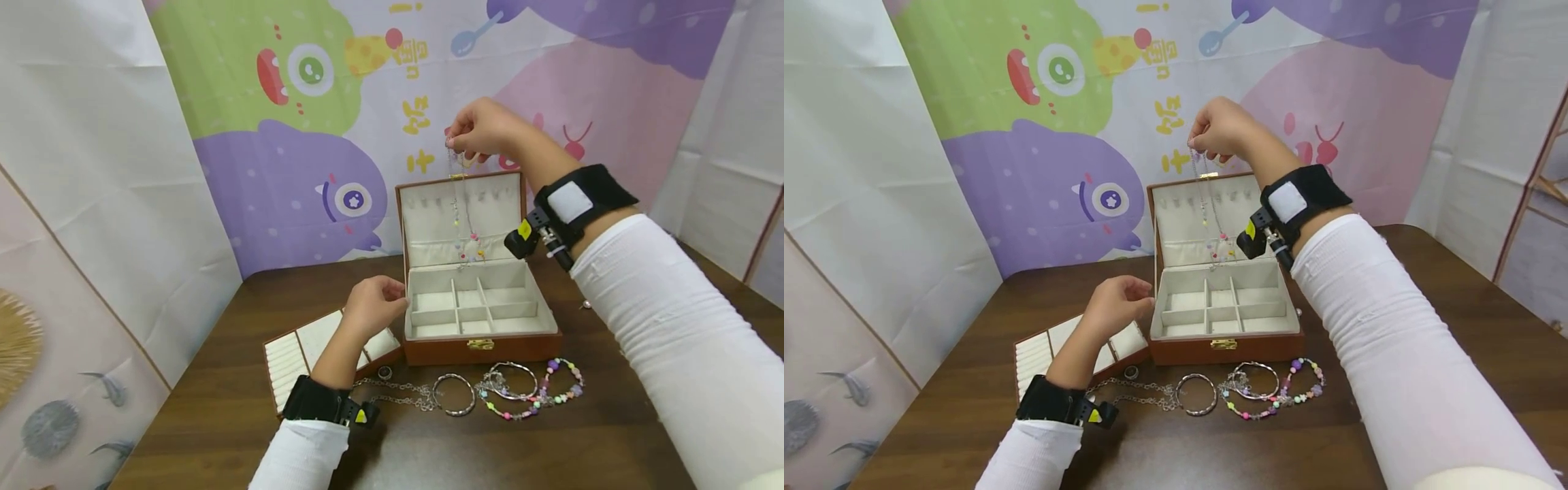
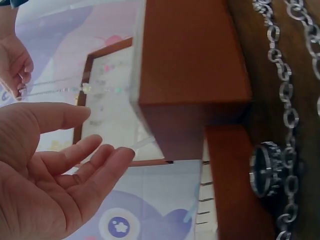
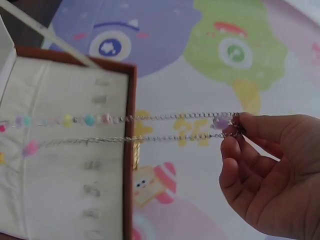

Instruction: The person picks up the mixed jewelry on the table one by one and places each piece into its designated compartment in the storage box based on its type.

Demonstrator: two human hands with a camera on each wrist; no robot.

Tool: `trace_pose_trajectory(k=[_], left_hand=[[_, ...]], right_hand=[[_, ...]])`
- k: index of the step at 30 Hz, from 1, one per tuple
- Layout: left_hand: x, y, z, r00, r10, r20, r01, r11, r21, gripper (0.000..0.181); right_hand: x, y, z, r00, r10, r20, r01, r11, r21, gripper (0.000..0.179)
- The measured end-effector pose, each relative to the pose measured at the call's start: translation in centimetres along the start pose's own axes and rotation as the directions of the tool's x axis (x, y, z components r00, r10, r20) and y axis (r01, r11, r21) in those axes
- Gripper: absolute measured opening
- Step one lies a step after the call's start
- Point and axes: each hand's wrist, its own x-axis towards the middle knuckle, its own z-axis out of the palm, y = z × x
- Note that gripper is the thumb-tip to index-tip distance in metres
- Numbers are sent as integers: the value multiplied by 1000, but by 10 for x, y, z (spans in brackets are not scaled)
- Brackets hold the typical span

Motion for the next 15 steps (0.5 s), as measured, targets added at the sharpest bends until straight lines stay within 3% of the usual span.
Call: trace_pose_trajectory(k=[9, 13, 15], left_hand=[[0, -3, 15, 996, 4, 88, -14, 993, 115, 33], [0, -4, 24, 982, -26, 185, 16, 998, 55, 43], [0, -4, 27, 975, -43, 218, 42, 999, 10, 51]], right_hand=[[18, 37, 17, 977, 133, -167, -101, 977, 190, 27], [17, 56, 30, 963, 147, -225, -106, 977, 185, 26], [16, 64, 35, 958, 124, -259, -92, 987, 132, 24]])
